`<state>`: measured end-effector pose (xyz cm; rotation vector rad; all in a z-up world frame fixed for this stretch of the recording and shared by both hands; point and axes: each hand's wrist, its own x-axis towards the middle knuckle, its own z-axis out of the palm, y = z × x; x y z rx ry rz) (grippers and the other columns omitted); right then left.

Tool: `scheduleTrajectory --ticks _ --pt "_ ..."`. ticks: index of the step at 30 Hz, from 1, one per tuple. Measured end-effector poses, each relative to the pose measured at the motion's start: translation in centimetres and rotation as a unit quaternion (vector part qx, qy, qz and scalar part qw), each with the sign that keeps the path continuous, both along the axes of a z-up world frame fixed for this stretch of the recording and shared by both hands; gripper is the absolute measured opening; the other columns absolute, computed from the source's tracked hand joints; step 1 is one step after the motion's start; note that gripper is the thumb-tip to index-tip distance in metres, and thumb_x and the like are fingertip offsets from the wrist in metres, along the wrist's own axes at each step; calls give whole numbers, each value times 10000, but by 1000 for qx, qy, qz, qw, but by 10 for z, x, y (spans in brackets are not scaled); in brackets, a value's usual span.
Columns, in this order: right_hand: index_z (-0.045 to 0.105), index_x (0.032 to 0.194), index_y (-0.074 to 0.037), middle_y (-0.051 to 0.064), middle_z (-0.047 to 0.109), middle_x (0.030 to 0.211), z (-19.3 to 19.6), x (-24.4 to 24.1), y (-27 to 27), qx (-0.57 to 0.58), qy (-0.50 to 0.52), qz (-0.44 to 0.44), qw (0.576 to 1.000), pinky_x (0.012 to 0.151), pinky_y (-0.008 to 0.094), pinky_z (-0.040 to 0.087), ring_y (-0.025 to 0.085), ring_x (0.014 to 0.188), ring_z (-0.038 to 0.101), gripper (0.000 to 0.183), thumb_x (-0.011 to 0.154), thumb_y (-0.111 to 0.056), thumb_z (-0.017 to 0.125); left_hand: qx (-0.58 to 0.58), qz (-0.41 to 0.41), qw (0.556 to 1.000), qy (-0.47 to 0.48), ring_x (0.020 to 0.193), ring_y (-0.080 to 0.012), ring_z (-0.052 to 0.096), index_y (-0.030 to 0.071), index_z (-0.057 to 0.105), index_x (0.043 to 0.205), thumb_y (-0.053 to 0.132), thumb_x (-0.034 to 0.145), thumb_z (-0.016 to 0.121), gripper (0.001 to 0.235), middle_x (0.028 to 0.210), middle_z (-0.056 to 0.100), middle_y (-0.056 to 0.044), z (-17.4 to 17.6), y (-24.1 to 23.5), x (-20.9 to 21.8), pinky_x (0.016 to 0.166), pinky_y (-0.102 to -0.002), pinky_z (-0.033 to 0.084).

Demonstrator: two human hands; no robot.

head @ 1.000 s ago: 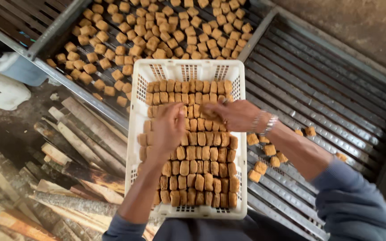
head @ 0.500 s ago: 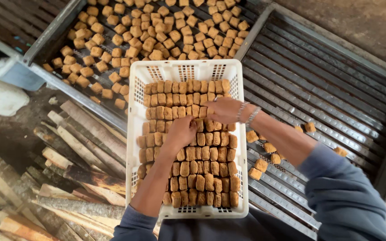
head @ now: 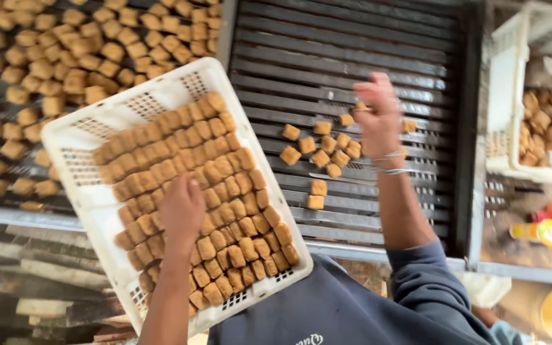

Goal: The person picks small brown food items from a metal conveyor belt and places them into a white plastic basket. They continue transferring items from the belt to the basket, arranging them in rows as they fill the container.

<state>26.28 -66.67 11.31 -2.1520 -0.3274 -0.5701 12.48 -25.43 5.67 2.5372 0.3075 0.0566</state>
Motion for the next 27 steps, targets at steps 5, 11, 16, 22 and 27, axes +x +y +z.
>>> scheduleTrajectory --ticks 5,11,16,22,27 --pt "645 1305 -22 149 324 1663 -34 -49 -160 395 102 -151 900 946 253 596 168 1265 559 497 851 181 635 7 -7 997 -79 1026 -378 696 -15 672 1288 237 1056 517 376 1173 715 -211 -9 0 -3 841 -478 559" --pt "687 1192 17 82 388 1625 -137 -84 -243 308 111 -319 889 795 193 531 59 937 544 483 739 179 657 26 -10 992 -122 1042 -420 679 -19 696 1268 206 1044 565 343 1170 714 -228 -12 -3 -6 874 -496 544" --pt "683 1178 25 83 630 1030 -189 -95 -259 314 176 -351 864 687 223 441 77 786 517 411 785 144 700 38 7 992 -117 1039 -403 681 5 707 1256 208 1056 580 312 1162 719 -211 -19 -2 -8 890 -489 544" --pt "701 1150 -87 125 762 1132 -215 -70 -251 -97 156 -241 953 836 369 589 282 942 731 290 862 -68 726 52 26 992 -111 963 -378 703 12 724 1230 194 1068 601 273 1082 724 -211 -18 -7 -5 854 -458 563" --pt "590 1189 -60 228 680 1193 -229 -51 -244 -246 166 -133 946 857 493 556 459 1077 650 463 761 -132 753 56 42 994 -83 876 -336 701 -18 724 1188 162 1073 589 253 1017 722 -215 -14 -12 -2 835 -434 553"
